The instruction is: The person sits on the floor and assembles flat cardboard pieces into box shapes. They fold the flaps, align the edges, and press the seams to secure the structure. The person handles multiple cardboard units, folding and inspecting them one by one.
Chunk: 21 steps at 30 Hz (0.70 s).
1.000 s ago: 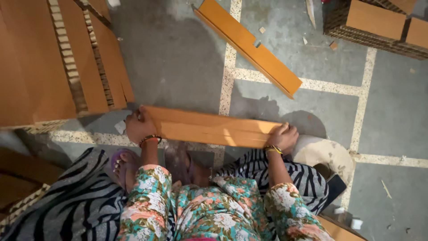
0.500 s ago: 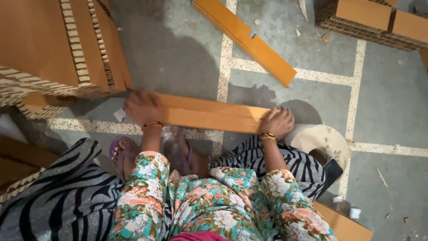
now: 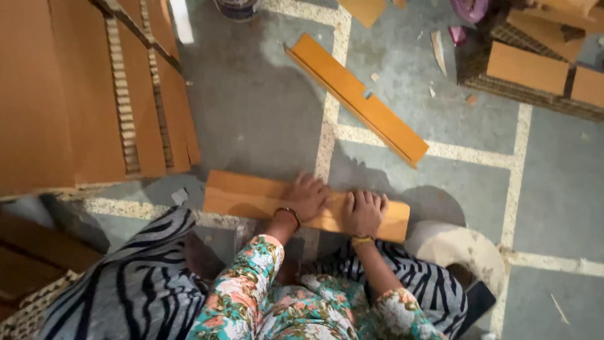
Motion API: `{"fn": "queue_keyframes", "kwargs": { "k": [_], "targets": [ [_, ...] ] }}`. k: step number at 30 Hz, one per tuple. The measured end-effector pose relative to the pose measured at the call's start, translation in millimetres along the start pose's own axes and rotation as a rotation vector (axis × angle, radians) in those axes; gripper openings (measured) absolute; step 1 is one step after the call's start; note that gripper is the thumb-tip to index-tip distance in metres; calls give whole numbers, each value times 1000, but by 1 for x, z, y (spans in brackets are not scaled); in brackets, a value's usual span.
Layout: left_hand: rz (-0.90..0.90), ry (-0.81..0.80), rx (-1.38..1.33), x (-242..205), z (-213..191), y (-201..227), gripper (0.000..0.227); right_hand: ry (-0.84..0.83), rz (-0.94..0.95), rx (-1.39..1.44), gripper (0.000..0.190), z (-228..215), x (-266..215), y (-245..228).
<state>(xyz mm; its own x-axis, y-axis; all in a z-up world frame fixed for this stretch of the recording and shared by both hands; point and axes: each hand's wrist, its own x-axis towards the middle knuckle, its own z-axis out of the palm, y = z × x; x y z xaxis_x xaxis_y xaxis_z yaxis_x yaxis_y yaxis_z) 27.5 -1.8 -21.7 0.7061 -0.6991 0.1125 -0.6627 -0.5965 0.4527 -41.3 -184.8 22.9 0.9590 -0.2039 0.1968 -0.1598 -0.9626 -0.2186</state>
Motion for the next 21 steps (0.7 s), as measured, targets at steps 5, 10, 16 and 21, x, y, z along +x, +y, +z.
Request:
{"fn": "queue_keyframes", "kwargs": {
  "k": [5, 10, 16, 21],
  "targets": [
    [66, 2, 14, 0, 0, 3, 40, -18, 21, 5, 26, -4, 3, -4],
    [103, 56, 16, -4, 3, 2, 33, -30, 45, 8, 27, -5, 1, -6],
    [32, 42, -1, -5, 7, -1, 34, 12, -4, -10, 27, -1, -3, -1],
    [-77, 55, -3, -4, 12, -8, 33, -13, -32, 19, 29, 3, -8, 8]
  ]
}}
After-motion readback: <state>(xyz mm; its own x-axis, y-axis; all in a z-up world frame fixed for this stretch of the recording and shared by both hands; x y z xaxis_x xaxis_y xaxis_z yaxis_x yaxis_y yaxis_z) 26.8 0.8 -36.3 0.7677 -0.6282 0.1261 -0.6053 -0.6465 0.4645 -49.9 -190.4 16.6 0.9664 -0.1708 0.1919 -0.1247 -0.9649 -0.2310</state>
